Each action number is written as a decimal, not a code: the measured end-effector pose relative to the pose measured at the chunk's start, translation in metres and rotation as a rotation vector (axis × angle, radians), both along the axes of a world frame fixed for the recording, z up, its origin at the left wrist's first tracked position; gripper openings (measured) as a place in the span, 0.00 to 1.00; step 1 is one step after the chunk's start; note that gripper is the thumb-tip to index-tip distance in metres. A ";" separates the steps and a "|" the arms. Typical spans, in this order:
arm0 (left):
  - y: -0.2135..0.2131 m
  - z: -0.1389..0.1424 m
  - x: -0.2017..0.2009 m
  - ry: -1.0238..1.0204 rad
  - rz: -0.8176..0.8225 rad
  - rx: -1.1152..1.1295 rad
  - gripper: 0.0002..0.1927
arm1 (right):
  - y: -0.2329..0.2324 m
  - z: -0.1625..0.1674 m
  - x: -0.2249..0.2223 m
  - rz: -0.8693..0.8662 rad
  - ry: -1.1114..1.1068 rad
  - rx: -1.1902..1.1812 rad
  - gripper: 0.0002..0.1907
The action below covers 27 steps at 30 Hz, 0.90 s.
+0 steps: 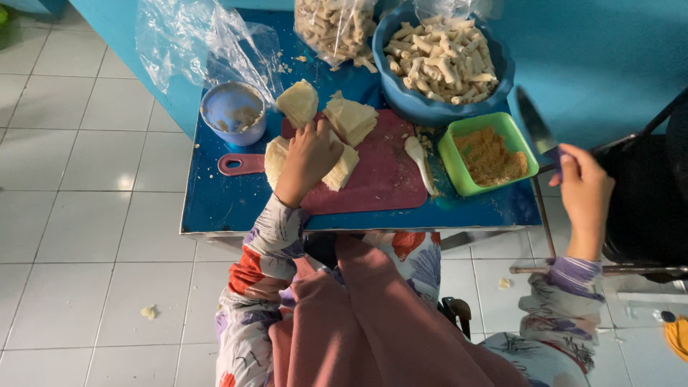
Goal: The person sits at a small table and flattens pieces of white dough by hand, stretching and pressing them over a pink cutting board. They then use a knife to cut the flattened dough into smaller pieces and set the cut pieces aside on the table.
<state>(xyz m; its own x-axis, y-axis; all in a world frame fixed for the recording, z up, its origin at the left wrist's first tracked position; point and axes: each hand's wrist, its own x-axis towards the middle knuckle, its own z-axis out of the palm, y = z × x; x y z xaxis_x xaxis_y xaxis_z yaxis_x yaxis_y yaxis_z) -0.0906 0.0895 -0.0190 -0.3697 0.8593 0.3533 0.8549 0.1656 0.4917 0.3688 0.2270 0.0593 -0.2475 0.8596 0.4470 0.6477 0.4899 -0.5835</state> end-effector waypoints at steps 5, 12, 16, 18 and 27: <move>-0.014 0.012 -0.011 -0.121 -0.090 -0.099 0.25 | 0.031 -0.056 -0.009 -0.147 0.099 -0.388 0.12; -0.022 0.021 -0.006 -0.132 -0.134 -0.073 0.28 | 0.042 -0.072 -0.009 0.081 -0.262 0.209 0.12; -0.029 0.037 -0.003 -0.017 -0.099 -0.027 0.25 | 0.041 -0.062 -0.010 0.046 -0.222 0.027 0.13; -0.037 0.049 -0.006 0.013 -0.028 0.022 0.19 | 0.032 -0.044 -0.019 0.016 -0.135 0.028 0.13; -0.006 0.089 -0.089 0.506 0.454 0.256 0.06 | -0.101 0.077 -0.139 0.410 -0.089 0.147 0.10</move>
<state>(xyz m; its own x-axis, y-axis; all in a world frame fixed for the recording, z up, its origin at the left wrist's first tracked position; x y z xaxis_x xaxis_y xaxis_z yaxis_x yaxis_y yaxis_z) -0.1796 0.0836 0.0700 -0.4087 0.5272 0.7450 0.8621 0.4910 0.1255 0.2299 0.1260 0.1361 -0.5978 0.6111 0.5189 0.4267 0.7905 -0.4394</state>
